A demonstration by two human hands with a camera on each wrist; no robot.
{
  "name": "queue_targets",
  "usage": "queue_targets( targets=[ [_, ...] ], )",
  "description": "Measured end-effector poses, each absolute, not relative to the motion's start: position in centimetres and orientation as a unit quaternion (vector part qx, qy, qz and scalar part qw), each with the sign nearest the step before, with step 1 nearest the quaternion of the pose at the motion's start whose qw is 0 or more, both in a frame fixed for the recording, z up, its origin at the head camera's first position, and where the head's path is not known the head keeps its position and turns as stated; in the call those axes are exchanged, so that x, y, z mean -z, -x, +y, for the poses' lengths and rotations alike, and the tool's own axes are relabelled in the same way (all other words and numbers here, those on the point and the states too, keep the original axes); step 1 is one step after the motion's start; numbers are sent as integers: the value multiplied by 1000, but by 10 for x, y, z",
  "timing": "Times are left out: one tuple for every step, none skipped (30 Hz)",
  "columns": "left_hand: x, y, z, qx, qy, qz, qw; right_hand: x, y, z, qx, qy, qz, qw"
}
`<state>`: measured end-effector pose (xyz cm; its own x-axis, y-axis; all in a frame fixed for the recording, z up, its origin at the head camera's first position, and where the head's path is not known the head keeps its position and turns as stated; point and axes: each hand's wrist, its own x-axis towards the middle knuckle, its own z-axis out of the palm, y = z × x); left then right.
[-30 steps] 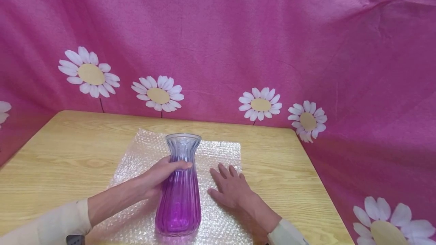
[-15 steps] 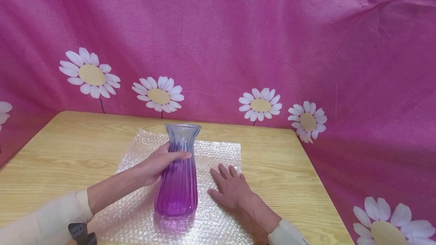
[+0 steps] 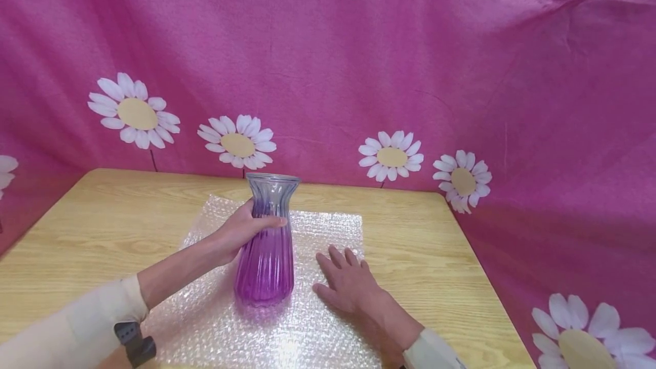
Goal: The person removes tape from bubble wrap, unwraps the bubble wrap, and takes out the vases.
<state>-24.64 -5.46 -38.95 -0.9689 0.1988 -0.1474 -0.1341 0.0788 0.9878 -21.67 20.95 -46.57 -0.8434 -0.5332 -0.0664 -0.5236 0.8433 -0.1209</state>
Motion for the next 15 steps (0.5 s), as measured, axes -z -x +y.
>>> queue_targets(
  targets=[
    [389, 248, -55, -678, -20, 724, 122, 466, 217, 209, 51, 276, 958, 49],
    [389, 250, -56, -674, -21, 729, 118, 466, 217, 209, 53, 277, 958, 50],
    [389, 252, -57, -672, -22, 732, 115, 466, 216, 209, 55, 278, 958, 49],
    [389, 253, -58, -666, -20, 737, 111, 466, 217, 209, 55, 278, 958, 49],
    [388, 255, -59, -661, -19, 742, 106, 466, 217, 209, 56, 278, 958, 50],
    [388, 257, -60, -659, -19, 745, 102, 467, 217, 209, 54, 278, 958, 50],
    [388, 258, -61, -656, -19, 748, 97, 467, 217, 209, 54, 279, 958, 49],
    [388, 260, -61, -652, -22, 753, 91, 467, 217, 209, 55, 279, 957, 48],
    [387, 262, -62, -651, -26, 754, 85, 467, 217, 209, 53, 280, 957, 48],
    [386, 263, -63, -649, -32, 756, 80, 467, 217, 209, 52, 280, 957, 48],
    [386, 265, -63, -650, -38, 755, 76, 467, 217, 209, 54, 282, 957, 46],
    [386, 266, -63, -650, -43, 755, 72, 466, 217, 209, 55, 284, 956, 45],
    [385, 267, -64, -649, -47, 756, 68, 466, 216, 210, 57, 285, 956, 44],
    [384, 269, -64, -651, -52, 755, 66, 465, 216, 210, 57, 287, 955, 43],
    [384, 270, -64, -651, -53, 754, 65, 465, 215, 210, 57, 286, 955, 43]
  ],
)
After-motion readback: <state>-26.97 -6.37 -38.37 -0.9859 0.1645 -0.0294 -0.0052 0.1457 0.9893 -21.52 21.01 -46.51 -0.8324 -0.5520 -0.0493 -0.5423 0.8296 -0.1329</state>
